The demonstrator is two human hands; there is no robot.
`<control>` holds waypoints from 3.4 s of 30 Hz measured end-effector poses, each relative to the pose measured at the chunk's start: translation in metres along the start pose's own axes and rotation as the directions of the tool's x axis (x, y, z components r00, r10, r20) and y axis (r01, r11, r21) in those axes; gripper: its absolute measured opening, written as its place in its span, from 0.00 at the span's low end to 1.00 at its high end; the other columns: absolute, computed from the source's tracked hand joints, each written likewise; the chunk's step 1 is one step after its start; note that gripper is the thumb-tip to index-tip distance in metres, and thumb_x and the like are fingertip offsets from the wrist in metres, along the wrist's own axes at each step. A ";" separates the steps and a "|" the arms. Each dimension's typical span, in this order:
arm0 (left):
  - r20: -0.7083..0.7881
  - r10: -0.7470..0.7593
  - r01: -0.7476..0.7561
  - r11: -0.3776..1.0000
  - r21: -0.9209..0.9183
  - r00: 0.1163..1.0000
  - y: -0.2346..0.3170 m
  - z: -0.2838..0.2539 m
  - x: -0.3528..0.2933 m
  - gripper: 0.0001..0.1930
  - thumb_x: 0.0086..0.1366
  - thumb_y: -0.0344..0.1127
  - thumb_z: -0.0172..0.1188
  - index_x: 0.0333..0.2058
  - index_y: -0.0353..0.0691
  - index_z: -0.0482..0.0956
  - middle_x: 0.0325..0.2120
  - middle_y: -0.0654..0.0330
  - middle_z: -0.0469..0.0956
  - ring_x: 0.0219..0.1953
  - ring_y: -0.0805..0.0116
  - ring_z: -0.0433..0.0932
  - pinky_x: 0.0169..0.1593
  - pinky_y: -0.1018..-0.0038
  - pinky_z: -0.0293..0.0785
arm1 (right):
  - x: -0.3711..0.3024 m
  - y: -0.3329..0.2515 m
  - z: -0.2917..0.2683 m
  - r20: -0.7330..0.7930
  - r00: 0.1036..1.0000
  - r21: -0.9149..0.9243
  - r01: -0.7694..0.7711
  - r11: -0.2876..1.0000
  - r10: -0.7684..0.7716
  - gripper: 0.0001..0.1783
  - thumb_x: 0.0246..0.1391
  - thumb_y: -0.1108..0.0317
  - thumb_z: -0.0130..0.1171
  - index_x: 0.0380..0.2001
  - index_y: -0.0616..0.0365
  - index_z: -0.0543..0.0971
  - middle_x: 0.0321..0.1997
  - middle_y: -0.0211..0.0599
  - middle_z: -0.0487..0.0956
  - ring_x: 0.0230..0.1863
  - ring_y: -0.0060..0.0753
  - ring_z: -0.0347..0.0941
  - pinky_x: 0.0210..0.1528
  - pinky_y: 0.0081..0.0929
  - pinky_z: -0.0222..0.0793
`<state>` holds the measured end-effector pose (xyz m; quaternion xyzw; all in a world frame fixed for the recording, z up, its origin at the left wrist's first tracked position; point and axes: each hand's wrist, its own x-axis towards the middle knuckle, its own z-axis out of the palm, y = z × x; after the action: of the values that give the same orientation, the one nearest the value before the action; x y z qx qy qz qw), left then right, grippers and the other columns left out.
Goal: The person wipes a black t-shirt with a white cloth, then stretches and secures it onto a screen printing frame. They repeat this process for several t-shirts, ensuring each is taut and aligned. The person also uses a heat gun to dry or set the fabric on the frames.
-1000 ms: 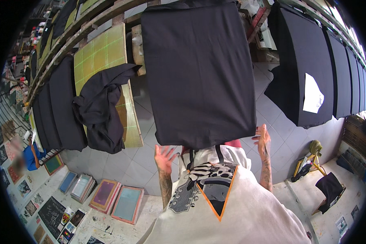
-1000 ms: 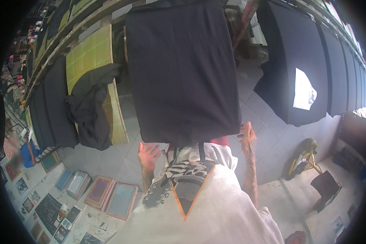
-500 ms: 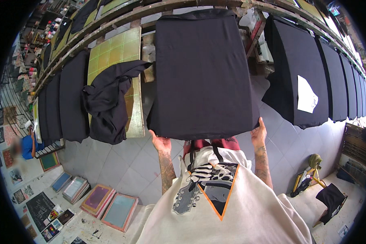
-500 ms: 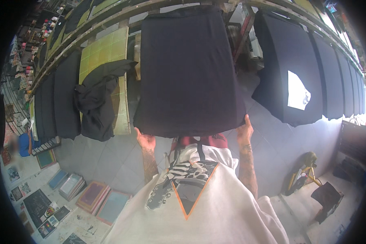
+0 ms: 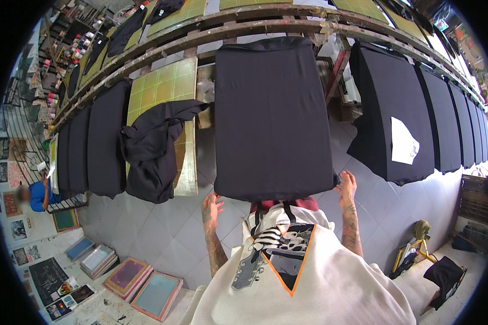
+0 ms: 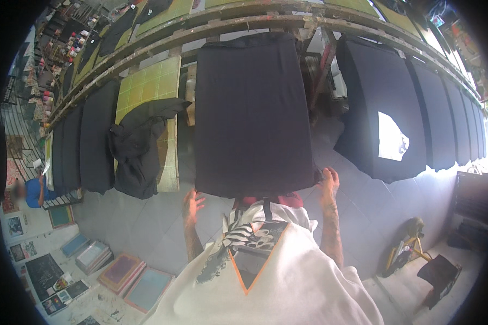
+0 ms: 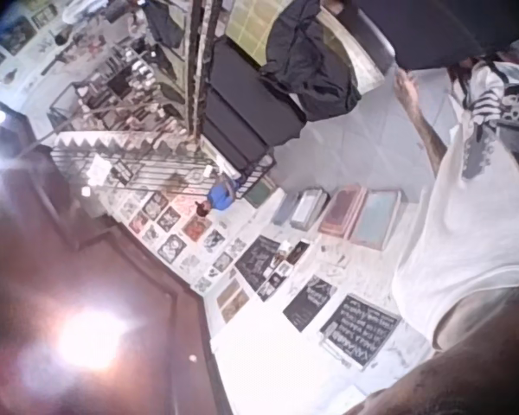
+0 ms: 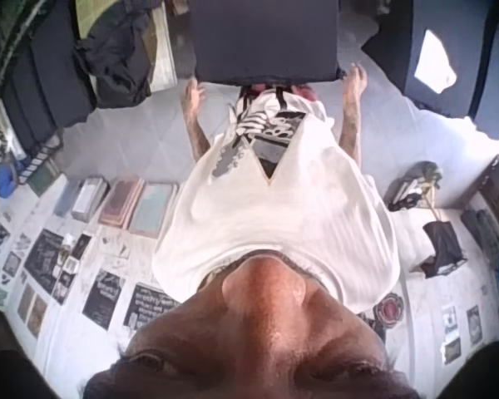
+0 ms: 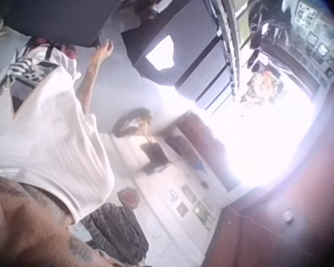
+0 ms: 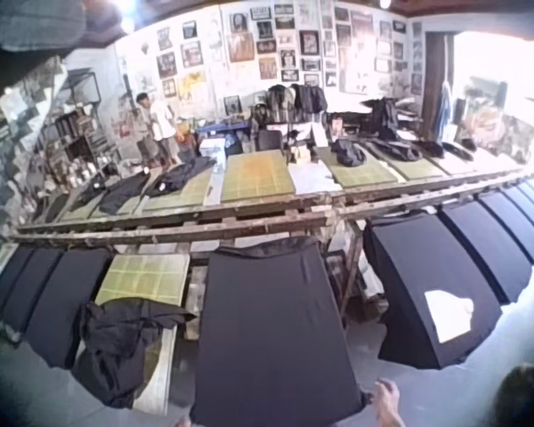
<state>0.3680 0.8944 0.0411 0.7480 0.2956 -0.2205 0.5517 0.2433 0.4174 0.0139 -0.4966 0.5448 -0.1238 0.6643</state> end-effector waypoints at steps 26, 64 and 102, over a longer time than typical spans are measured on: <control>0.066 0.528 -0.448 0.641 0.623 0.847 0.424 0.207 0.338 0.35 0.60 0.68 0.52 0.49 0.43 0.84 0.47 0.42 0.81 0.53 0.43 0.77 0.57 0.57 0.71 | 0.292 -0.304 0.343 0.231 0.972 -0.392 0.134 0.910 -0.043 0.34 0.50 0.50 0.64 0.49 0.71 0.78 0.47 0.46 0.81 0.45 0.39 0.79 0.46 0.37 0.75; -0.103 0.792 -0.772 0.610 0.181 0.602 0.440 0.195 0.393 0.23 0.60 0.55 0.67 0.37 0.36 0.87 0.20 0.66 0.79 0.23 0.78 0.74 0.31 0.74 0.72 | 0.359 -0.309 0.358 0.126 0.655 -0.655 0.619 0.434 -0.745 0.23 0.54 0.46 0.66 0.40 0.54 0.85 0.35 0.35 0.83 0.39 0.32 0.77 0.45 0.33 0.71; 0.114 0.395 -0.376 0.913 -0.159 0.912 0.114 0.052 -0.037 0.16 0.67 0.40 0.64 0.46 0.32 0.79 0.41 0.58 0.81 0.40 0.75 0.77 0.42 0.77 0.74 | -0.027 -0.124 0.068 0.513 0.839 -0.240 0.342 0.909 -0.181 0.15 0.66 0.57 0.56 0.36 0.60 0.79 0.22 0.26 0.74 0.20 0.16 0.68 0.23 0.18 0.62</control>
<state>0.4192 0.8123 0.1296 0.7354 0.1156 -0.1400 0.6529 0.3374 0.4133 0.1226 -0.6836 0.3021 0.0027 0.6644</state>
